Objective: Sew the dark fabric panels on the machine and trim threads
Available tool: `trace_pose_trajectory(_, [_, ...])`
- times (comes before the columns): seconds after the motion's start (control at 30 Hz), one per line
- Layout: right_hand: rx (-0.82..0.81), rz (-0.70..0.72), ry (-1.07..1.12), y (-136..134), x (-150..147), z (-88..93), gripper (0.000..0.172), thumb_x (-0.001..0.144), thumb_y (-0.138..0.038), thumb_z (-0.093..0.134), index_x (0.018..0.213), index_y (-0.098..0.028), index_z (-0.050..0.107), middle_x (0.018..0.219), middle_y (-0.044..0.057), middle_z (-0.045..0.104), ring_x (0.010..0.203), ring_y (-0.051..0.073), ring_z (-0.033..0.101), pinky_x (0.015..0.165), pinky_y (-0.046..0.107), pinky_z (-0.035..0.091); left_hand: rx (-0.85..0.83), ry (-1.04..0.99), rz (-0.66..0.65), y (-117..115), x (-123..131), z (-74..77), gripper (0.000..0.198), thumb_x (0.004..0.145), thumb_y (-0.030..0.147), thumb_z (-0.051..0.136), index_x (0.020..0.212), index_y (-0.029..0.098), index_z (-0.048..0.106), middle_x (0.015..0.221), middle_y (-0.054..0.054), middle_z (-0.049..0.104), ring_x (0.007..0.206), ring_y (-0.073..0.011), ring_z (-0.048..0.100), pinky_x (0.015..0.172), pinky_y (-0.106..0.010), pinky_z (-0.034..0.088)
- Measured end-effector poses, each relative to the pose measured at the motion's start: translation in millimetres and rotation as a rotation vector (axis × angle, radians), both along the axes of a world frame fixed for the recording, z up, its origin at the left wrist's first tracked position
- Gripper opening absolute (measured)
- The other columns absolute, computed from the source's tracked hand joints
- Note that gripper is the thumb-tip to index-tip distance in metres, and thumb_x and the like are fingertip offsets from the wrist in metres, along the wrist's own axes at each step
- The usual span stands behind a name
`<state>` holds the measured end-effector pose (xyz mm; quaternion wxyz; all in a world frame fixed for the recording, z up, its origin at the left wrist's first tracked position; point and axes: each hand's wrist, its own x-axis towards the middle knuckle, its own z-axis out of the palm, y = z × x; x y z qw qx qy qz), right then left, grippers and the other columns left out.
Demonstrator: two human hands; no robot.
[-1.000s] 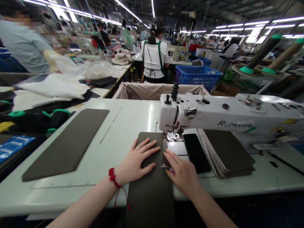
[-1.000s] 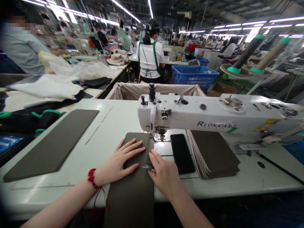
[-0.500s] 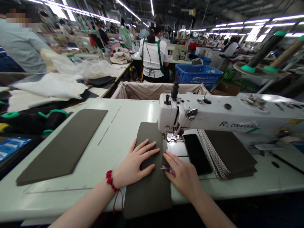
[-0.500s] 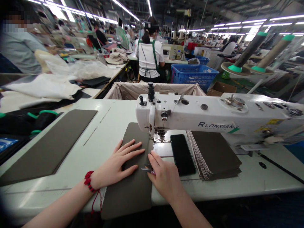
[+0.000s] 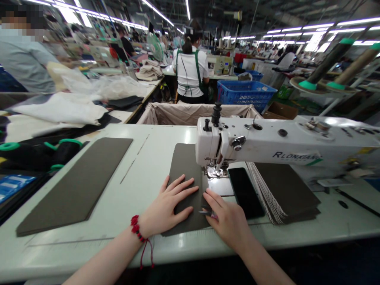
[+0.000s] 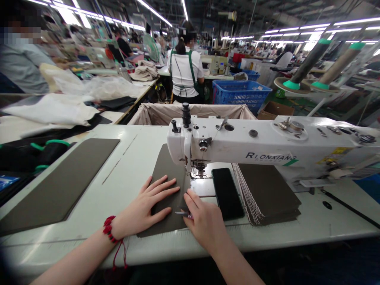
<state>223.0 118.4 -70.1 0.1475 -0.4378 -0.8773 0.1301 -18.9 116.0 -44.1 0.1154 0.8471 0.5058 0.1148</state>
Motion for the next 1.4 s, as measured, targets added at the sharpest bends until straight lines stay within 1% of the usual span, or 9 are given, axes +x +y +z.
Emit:
trace_pose_trajectory(0.23, [0.005,0.005,-0.001,0.1,0.5,-1.7,0.050,0.090,-0.025,0.051,0.140,-0.023,0.043,0.149,0.005,0.040,0.105,0.021,0.062,0.090,0.035,0.051,-0.010,0.004,-0.002,0.2,0.5,-0.7,0.055,0.092,0.037,0.053,0.145,0.036,0.036,0.153,0.003,0.031,0.144,-0.0292,0.019,0.117,-0.058,0.002])
trace_pose_trajectory(0.33, [0.008,0.007,-0.001,0.2,-0.1,-1.0,0.052,0.088,-0.023,0.052,0.140,-0.023,0.044,0.148,0.006,0.040,0.106,0.021,0.062,0.090,0.035,0.051,-0.008,-0.003,-0.001,0.3,0.8,-0.9,0.056,0.092,0.039,0.053,0.145,0.036,0.036,0.153,0.002,0.031,0.143,-0.0298,0.020,0.117,-0.058,0.002])
trace_pose_trajectory(0.5, [0.003,-0.002,-0.022,-0.2,-0.6,1.0,0.057,0.086,-0.020,0.052,0.142,-0.024,0.041,0.149,0.004,0.039,0.105,0.022,0.062,0.087,0.035,0.053,-0.014,0.001,0.004,0.7,0.7,-1.2,0.056,0.092,0.041,0.052,0.146,0.036,0.035,0.153,0.002,0.031,0.144,-0.0293,0.019,0.117,-0.057,0.002])
trace_pose_trajectory(0.73, [0.009,-0.003,-0.032,0.2,-0.3,0.9,0.056,0.086,-0.019,0.051,0.141,-0.024,0.042,0.148,0.004,0.041,0.102,0.021,0.063,0.086,0.035,0.053,0.011,0.003,0.021,1.4,0.2,-4.8,0.059,0.093,0.041,0.051,0.148,0.032,0.031,0.153,-0.001,0.032,0.143,-0.0282,0.021,0.118,-0.055,0.004])
trace_pose_trajectory(0.97, [0.005,0.000,-0.028,-0.1,-0.6,1.2,0.057,0.086,-0.019,0.052,0.142,-0.024,0.041,0.149,0.003,0.040,0.105,0.022,0.062,0.086,0.035,0.053,0.040,0.043,0.070,2.3,0.6,-13.0,0.064,0.096,0.048,0.044,0.152,0.028,0.020,0.155,-0.002,0.025,0.144,-0.0256,0.018,0.119,-0.051,0.006])
trace_pose_trajectory(1.17, [0.014,-0.009,-0.018,0.7,-1.5,-0.6,0.054,0.087,-0.022,0.053,0.140,-0.024,0.043,0.147,0.005,0.042,0.105,0.022,0.062,0.086,0.035,0.053,0.088,0.053,0.094,3.3,3.6,-17.6,0.069,0.096,0.052,0.043,0.153,0.026,0.015,0.156,-0.006,0.023,0.144,-0.0270,0.018,0.119,-0.049,0.012])
trace_pose_trajectory(1.4, [0.008,-0.014,-0.006,0.2,-0.9,-0.1,0.055,0.088,-0.021,0.052,0.141,-0.025,0.041,0.148,0.003,0.042,0.105,0.022,0.062,0.085,0.035,0.053,0.063,0.096,0.103,4.4,3.5,-18.2,0.071,0.096,0.055,0.039,0.154,0.025,0.011,0.158,-0.004,0.017,0.145,-0.0254,0.013,0.119,-0.050,0.009])
